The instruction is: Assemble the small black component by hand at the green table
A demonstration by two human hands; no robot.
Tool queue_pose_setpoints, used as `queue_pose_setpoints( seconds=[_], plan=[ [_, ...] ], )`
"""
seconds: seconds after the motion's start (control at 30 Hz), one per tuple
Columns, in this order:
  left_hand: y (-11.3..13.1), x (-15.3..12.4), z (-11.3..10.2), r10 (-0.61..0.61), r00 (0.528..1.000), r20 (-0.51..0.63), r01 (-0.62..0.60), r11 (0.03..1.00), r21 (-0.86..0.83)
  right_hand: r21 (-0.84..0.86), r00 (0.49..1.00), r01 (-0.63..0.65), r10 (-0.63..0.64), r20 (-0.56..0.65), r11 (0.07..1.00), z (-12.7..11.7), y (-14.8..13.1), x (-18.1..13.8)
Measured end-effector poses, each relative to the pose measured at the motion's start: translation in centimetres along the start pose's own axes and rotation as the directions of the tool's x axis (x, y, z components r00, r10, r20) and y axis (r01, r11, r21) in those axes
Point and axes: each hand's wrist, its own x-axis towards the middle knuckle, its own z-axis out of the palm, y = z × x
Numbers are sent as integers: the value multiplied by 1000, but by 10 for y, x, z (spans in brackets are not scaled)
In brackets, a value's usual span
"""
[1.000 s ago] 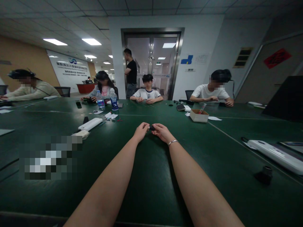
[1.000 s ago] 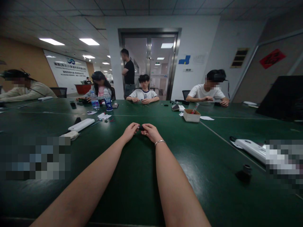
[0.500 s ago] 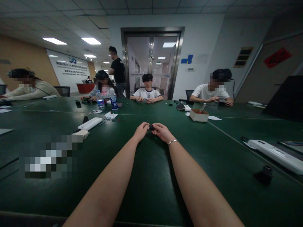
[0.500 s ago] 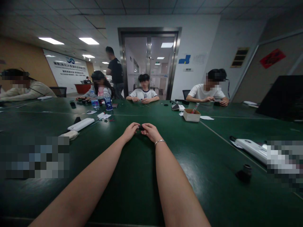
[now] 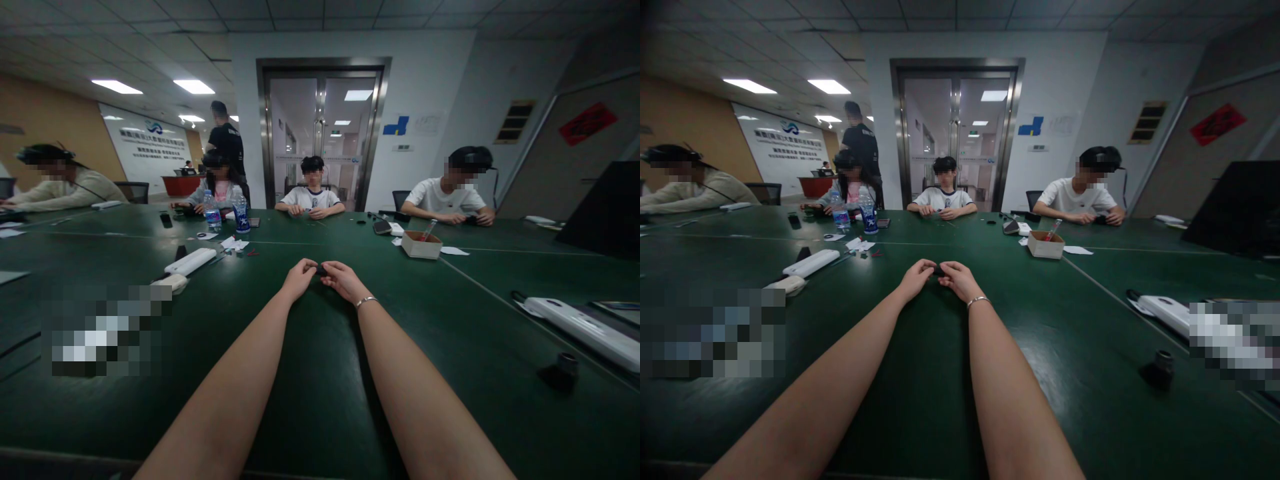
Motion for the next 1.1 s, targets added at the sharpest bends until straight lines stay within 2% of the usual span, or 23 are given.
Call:
queue_pose_setpoints(
  seconds=[0.23,0.37,0.53,0.77,1.1],
  plan=[
    [3,-1,-1,-42,999,-5,42,999,28,-3,1000,-5,5,-20,1000,2,-2,-2],
    [6,-2,-1,-17,1000,-20,18,999,47,-6,1000,-4,4,-19,1000,3,-2,-3],
    [7,-3,-1,-72,997,-5,72,997,11,-13,1000,3,-3,-5,1000,2,-3,-3],
    [0,-1,-1,-47,999,4,47,999,10,-13,1000,-6,6,-4,1000,0,-1,0],
    [6,-2,0,4,1000,1,-4,1000,13,1,1000,-6,6,-7,1000,0,-1,0]
  ],
)
